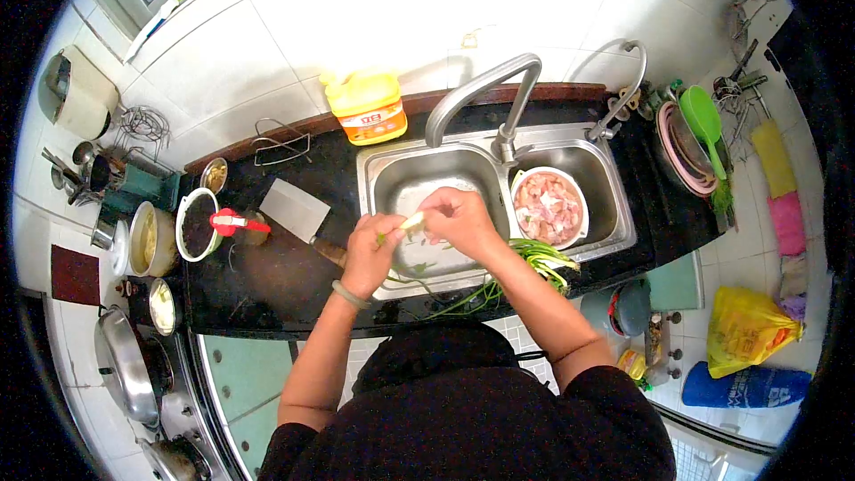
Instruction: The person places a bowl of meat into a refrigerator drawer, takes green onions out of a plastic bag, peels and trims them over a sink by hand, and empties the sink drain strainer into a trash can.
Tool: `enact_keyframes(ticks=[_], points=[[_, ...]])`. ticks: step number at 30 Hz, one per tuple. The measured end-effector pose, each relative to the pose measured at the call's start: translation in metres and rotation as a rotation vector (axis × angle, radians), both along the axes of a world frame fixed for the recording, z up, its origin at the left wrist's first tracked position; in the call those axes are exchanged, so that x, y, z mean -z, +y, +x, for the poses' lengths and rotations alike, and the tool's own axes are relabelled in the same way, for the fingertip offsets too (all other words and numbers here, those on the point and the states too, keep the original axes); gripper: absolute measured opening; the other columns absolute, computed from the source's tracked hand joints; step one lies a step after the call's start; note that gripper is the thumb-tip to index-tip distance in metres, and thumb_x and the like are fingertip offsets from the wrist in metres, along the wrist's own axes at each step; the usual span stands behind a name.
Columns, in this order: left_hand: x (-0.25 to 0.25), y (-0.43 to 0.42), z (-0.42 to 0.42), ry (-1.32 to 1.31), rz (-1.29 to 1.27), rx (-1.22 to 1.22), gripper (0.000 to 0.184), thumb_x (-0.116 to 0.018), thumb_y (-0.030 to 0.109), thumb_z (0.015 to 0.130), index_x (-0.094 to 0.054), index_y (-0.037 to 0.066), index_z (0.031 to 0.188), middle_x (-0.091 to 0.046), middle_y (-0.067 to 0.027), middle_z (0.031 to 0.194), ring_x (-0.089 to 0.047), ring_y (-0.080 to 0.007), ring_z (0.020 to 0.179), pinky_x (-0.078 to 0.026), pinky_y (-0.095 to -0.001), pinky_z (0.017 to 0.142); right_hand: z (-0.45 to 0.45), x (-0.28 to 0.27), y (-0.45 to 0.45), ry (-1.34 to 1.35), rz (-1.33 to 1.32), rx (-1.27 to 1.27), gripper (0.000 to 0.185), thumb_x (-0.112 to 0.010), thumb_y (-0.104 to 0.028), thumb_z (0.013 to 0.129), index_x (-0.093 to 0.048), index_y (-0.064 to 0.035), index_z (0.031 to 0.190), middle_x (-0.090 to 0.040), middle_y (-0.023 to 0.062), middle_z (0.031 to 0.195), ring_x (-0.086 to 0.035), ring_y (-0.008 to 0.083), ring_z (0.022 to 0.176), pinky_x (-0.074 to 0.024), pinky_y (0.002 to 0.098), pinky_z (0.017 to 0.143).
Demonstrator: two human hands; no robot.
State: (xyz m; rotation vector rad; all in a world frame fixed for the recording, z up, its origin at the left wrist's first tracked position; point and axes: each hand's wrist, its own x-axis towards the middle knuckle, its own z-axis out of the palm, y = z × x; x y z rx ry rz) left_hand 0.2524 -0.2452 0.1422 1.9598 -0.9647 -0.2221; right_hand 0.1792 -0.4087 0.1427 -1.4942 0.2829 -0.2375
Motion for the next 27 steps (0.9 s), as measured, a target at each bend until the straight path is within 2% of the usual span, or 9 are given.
enact_keyframes(ticks=[7,10,12,17,20,21,22,25,27], points=[[0.006,-0.004,-0.003,0.067,-0.087,0.059,0.012,-0.055,0.002,0.08,-0.062,0.003,0.089,-0.059,-0.0059,0.08,-0.053,-0.0173,0.08,-0.043,-0.0282,0.073,-0.009,-0.002,0.007,0.044,0.604,0.018,0.01,-0.054,-0.003,0.078,-0.059,0.0038,0.084,-0.061,0.0092,0.072,-0.056,0.0114,0.049,-0.0489,0.024,0.043],[0.003,-0.004,-0.006,0.283,-0.139,0.088,0.011,-0.053,0.002,0.082,-0.061,0.002,0.089,-0.06,-0.0047,0.081,-0.054,-0.0137,0.079,-0.043,-0.0266,0.073,-0.008,0.015,-0.001,0.017,0.932,-0.166,0.01,-0.054,-0.002,0.079,-0.059,0.0031,0.086,-0.061,0.0087,0.075,-0.057,0.0122,0.051,-0.0487,0.0247,0.043],[0.005,-0.003,-0.006,0.316,-0.173,0.105,0.011,-0.051,0.005,0.084,-0.06,0.001,0.09,-0.06,-0.004,0.083,-0.054,-0.011,0.077,-0.044,-0.0249,0.072,0.0,0.029,-0.004,0.071,0.284,0.068,0.01,-0.054,-0.002,0.079,-0.058,0.0022,0.088,-0.061,0.0086,0.077,-0.056,0.0123,0.05,-0.0486,0.0251,0.044],[0.001,-0.002,-0.009,0.435,-0.128,-0.006,0.013,-0.049,0.008,0.086,-0.06,0.001,0.089,-0.06,-0.0037,0.082,-0.055,-0.011,0.076,-0.044,-0.0245,0.072,-0.01,0.0,-0.004,-0.086,0.263,-0.13,0.016,-0.058,-0.005,0.08,-0.056,0.0,0.095,-0.061,0.006,0.085,-0.058,0.0112,0.074,-0.0486,0.0251,0.068],[0.006,-0.001,-0.004,0.418,-0.068,0.026,0.012,-0.048,0.009,0.086,-0.058,0.002,0.09,-0.061,-0.0035,0.08,-0.057,-0.0123,0.076,-0.045,-0.0256,0.072,-0.004,0.007,0.0,-0.154,-0.084,-0.083,0.014,-0.058,-0.005,0.08,-0.056,-0.0022,0.094,-0.061,0.0048,0.083,-0.057,0.0104,0.072,-0.0476,0.0245,0.065],[0.01,0.002,0.002,0.438,-0.13,-0.046,0.012,-0.048,0.008,0.086,-0.056,0.002,0.091,-0.061,-0.0049,0.08,-0.058,-0.0138,0.077,-0.046,-0.0265,0.072,-0.001,0.005,-0.006,-0.013,0.02,-0.064,0.012,-0.059,-0.008,0.08,-0.057,-0.0039,0.091,-0.06,0.0035,0.08,-0.056,0.0098,0.072,-0.047,0.0249,0.065],[0.006,0.003,0.006,0.461,-0.193,-0.121,0.011,-0.047,0.008,0.087,-0.054,0.002,0.093,-0.062,-0.0063,0.081,-0.06,-0.0152,0.077,-0.047,-0.0273,0.072,0.002,0.008,-0.011,-0.08,-0.221,0.053,0.012,-0.061,-0.011,0.079,-0.058,-0.0035,0.088,-0.06,0.0048,0.076,-0.057,0.014,0.072,-0.0469,0.0256,0.066],[-0.007,0.022,0.022,0.768,-0.4,-0.287,0.014,-0.049,0.015,0.089,-0.048,0.004,0.097,-0.061,-0.0135,0.088,-0.063,-0.0241,0.08,-0.052,-0.0355,0.071,0.007,0.047,-0.044,-0.164,-0.414,0.1,0.017,-0.064,-0.01,0.076,-0.06,-0.0043,0.092,-0.061,0.01,0.083,-0.059,0.0222,0.078,-0.0475,0.0299,0.071],[-0.008,0.037,0.032,0.835,-0.461,-0.324,0.016,-0.049,0.017,0.09,-0.046,0.004,0.099,-0.061,-0.0145,0.09,-0.063,-0.0264,0.082,-0.053,-0.0381,0.072,0.004,0.065,-0.06,-0.153,-1.009,0.139,0.025,-0.064,-0.007,0.073,-0.061,-0.0054,0.098,-0.059,0.0151,0.094,-0.057,0.0288,0.088,-0.0464,0.0346,0.078]])
